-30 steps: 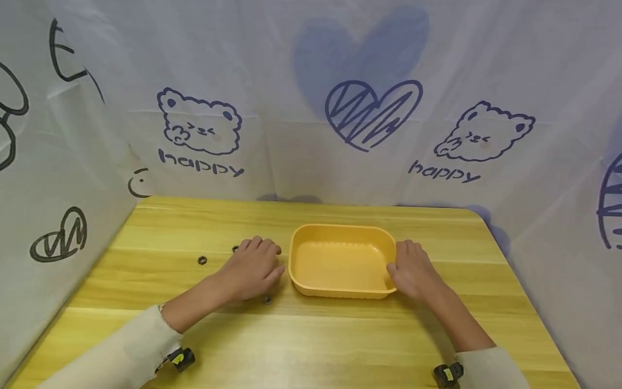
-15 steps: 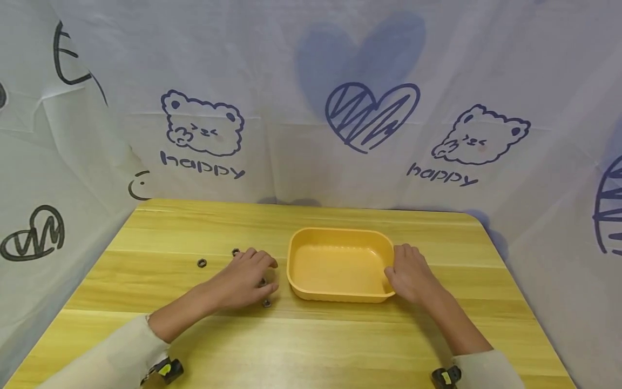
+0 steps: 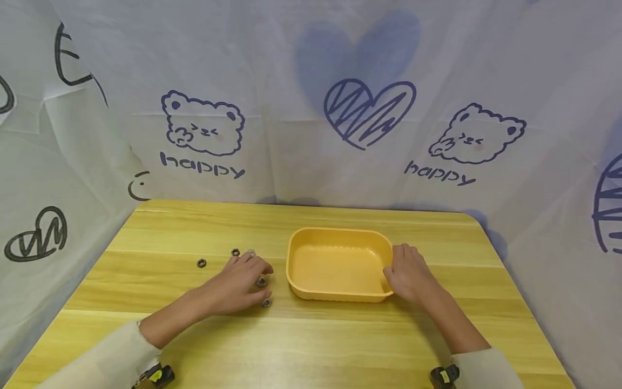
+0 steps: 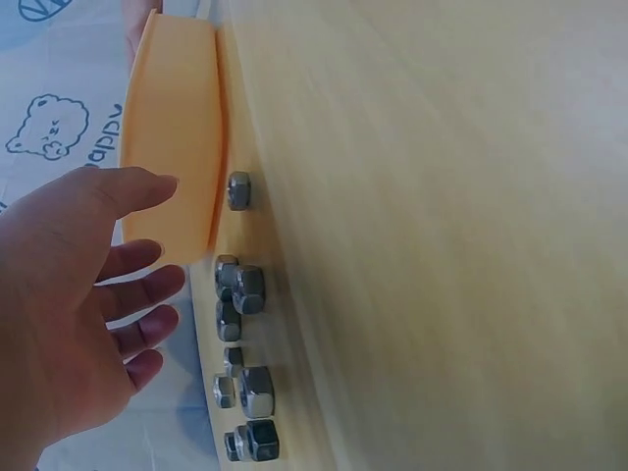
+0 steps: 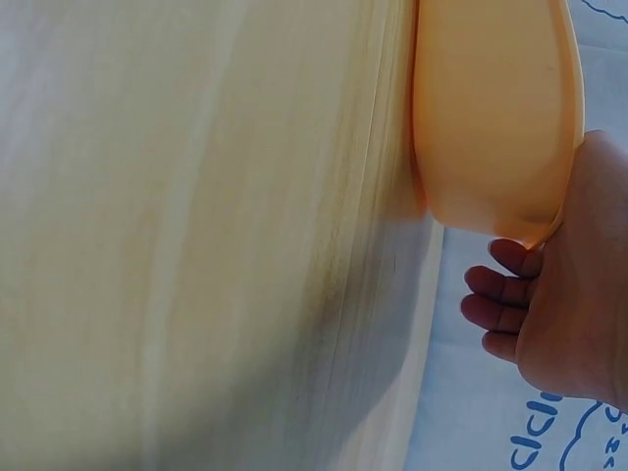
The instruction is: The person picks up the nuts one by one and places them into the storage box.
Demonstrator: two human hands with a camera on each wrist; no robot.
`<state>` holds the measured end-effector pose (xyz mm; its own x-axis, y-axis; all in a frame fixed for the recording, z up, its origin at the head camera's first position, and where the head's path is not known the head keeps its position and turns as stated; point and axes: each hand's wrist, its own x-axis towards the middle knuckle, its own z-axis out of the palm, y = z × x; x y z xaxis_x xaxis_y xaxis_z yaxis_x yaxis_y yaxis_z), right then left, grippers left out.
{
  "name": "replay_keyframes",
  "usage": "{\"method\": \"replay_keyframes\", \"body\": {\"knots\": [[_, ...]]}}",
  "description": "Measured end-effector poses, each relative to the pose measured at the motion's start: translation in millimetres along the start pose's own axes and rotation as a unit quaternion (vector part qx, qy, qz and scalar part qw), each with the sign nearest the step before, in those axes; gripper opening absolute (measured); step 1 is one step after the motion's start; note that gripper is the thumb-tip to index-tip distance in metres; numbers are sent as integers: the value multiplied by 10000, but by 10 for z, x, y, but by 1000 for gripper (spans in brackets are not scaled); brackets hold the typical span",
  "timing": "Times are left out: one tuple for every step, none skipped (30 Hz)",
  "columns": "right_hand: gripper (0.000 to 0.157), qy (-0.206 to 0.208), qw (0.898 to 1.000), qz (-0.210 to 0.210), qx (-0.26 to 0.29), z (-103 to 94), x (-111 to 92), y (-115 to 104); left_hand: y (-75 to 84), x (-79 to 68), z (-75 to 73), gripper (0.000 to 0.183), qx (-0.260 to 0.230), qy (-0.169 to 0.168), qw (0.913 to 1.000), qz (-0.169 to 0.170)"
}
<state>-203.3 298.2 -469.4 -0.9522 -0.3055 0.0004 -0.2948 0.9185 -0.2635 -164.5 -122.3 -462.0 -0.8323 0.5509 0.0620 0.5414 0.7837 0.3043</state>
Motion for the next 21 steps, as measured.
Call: {"method": "replay_keyframes", "body": {"knots": [[53,-16,10000,4,-3,-3,-1,-2,-3,-8,5,44,-15,3,10000,26],[53,-22,10000,5,-8,-7,-2,-4,-7,-14,11,43,-33,11,10000,46],[52,-15,10000,-1,-14,-9,-2,-5,-13,-21,18,43,-32,18,10000,66],[52,-11,10000,-1,-21,-9,-2,-5,-17,-28,25,43,-56,20,9999,92],[52,-2,10000,0,-25,-11,-5,-7,-18,-37,30,42,-84,14,9999,121],[51,9,10000,5,-18,-9,-9,-8,-19,-46,38,42,-118,1,9998,160],[50,15,10000,7,-8,-14,-7,-12,-19,-56,38,42,-124,-12,9997,187],[50,10,10000,9,-3,-15,-6,-14,-18,-65,39,42,-131,-34,9997,219],[50,-9,10000,20,-3,-16,-7,-16,-15,-76,42,42,-126,-70,9996,245],[50,-28,10000,36,-2,-15,-6,-15,-11,-84,41,42,-148,-93,9995,271],[49,-38,10000,51,-1,-14,-6,-14,-6,-91,42,41,-150,-112,9994,278],[48,-51,10000,64,0,-12,-4,-13,-4,-95,47,41,-155,-120,9994,276],[47,-71,9999,75,6,-12,-3,-12,-1,-98,49,41,-145,-124,9995,267],[48,-80,9999,86,4,-11,0,-9,1,-98,53,41,-142,-116,9995,261],[47,-77,9999,90,-1,-12,4,-8,3,-98,56,41,-127,-113,9996,246],[47,-77,9999,92,5,-15,9,-7,3,-97,59,41,-129,-94,9996,246],[47,-77,9999,92,14,-21,14,-8,2,-96,62,40,-108,-106,9996,236],[48,-79,9999,93,25,-23,16,-7,1,-94,69,40,-107,-115,9996,247],[48,-74,9999,90,28,-26,18,-7,-1,-92,73,40,-100,-135,9995,257],[48,-69,9999,85,29,-31,20,-7,-5,-91,80,40,-105,-153,9994,276],[48,-71,9999,85,27,-38,22,-9,-9,-90,85,40,-109,-170,9994,291]]}}
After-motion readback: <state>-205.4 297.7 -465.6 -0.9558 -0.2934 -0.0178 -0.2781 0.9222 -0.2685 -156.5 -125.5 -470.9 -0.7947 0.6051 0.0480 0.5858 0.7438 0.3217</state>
